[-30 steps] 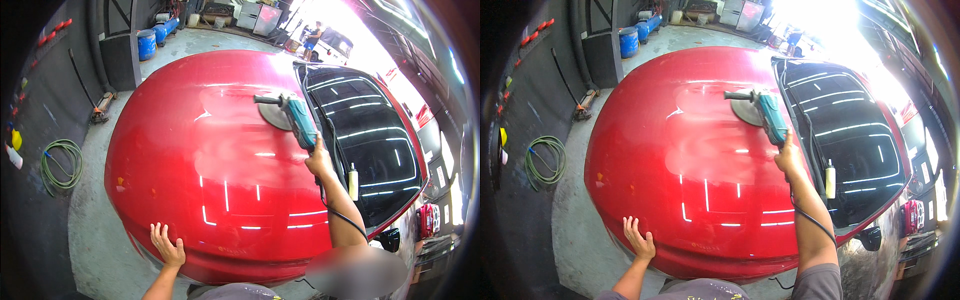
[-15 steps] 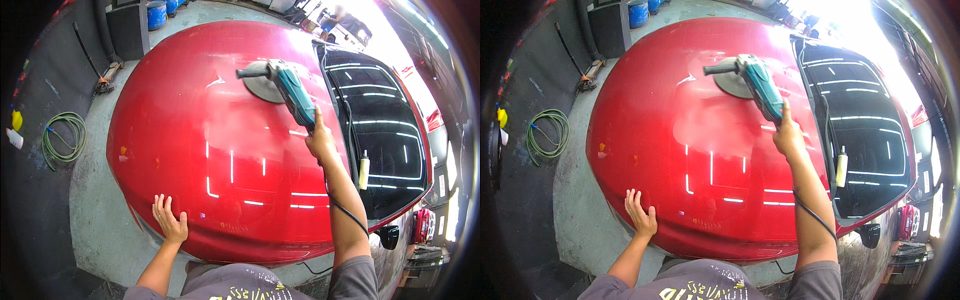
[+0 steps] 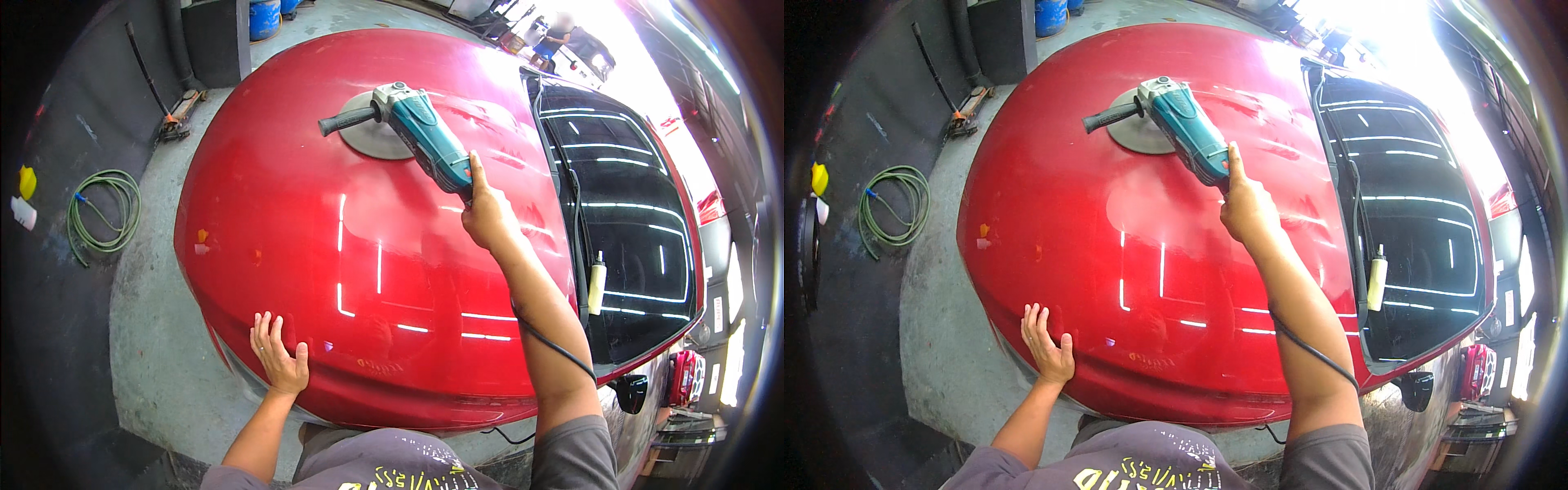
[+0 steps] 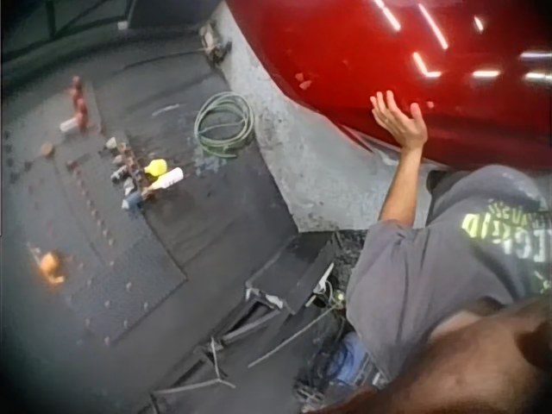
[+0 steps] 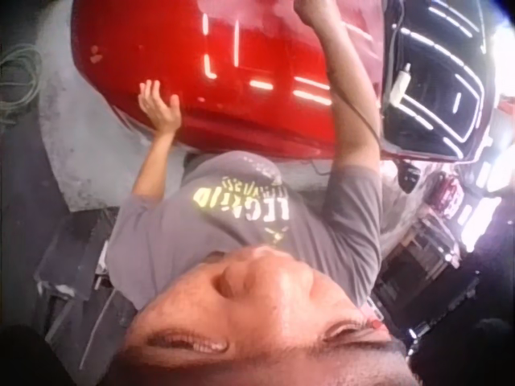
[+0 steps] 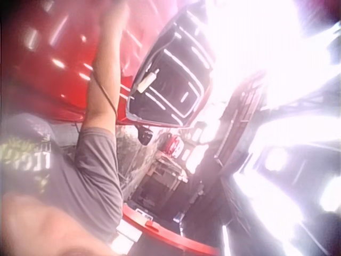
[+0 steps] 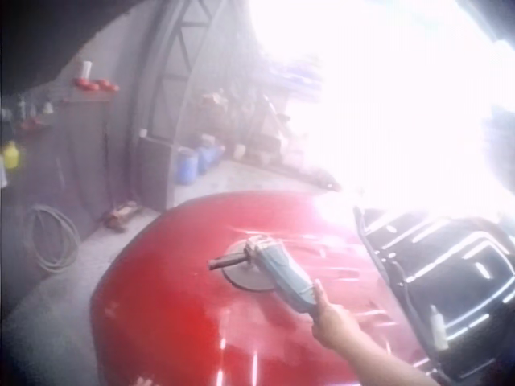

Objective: The person uses a teal electric polisher with a white pad to buff the hood of a red car. They apply a white polishing compound from a bottle and move the polisher in circular and linear motions across the hood surface.

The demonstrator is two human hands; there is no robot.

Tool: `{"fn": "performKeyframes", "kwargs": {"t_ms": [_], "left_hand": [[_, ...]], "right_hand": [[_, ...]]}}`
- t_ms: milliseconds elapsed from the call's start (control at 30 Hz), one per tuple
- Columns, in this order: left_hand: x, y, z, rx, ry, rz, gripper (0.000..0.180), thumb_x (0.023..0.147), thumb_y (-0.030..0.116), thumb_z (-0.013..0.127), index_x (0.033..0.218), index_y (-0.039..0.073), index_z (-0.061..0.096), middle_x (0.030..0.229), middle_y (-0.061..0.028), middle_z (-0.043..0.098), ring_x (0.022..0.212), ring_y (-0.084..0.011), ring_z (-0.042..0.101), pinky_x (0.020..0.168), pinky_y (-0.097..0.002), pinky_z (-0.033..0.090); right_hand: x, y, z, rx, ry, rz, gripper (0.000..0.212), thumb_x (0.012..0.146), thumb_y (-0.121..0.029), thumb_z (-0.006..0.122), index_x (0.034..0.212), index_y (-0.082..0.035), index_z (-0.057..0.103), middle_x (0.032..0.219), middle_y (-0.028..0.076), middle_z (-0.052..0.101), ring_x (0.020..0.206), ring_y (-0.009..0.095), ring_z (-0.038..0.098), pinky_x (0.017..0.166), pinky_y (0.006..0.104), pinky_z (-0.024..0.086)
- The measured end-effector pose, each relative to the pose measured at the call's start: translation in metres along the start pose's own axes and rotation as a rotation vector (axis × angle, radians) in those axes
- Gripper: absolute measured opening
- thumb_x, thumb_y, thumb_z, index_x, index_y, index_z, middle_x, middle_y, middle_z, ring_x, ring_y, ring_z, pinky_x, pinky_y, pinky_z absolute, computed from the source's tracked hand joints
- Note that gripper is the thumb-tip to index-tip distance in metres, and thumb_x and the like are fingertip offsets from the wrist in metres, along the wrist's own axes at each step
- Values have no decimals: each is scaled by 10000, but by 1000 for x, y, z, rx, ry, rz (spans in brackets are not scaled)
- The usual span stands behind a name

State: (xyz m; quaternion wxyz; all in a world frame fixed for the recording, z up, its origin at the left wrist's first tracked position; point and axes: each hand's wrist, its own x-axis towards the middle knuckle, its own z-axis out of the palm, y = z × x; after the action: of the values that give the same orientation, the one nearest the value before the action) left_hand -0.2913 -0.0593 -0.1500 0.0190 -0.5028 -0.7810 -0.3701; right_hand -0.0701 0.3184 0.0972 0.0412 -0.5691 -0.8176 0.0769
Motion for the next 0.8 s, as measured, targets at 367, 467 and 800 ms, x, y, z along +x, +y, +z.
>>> {"fn": "performKeyframes", "kwargs": {"t_ms": [367,467,800], "left_hand": [[-1,-3,2,-2,11,-6,741,1103,557,494,1586,-2,451,1650,-265,443,1604,-471,335,1304,-652,204],[-1,-3,2,5,6,-2,751,1092,546,506,1591,-13,447,1653,-254,452,1608,-462,337,1313,-638,205],[1,-2,1,0,-6,-19,836,1072,649,528,1602,8,445,1654,-255,441,1605,-458,336,1304,-649,206]], "right_hand": [[-30,75,-3,18,127,45,1078,873,49,666,1769,-256,151,1154,358,740,1126,555,721,942,586,564],[-47,140,-21,-1,186,146,1084,874,37,648,1772,-265,120,1165,351,751,1124,525,739,957,576,570],[-105,157,-48,-3,121,378,1114,829,30,685,1773,-188,135,1231,347,740,1117,507,747,941,529,592]]}}
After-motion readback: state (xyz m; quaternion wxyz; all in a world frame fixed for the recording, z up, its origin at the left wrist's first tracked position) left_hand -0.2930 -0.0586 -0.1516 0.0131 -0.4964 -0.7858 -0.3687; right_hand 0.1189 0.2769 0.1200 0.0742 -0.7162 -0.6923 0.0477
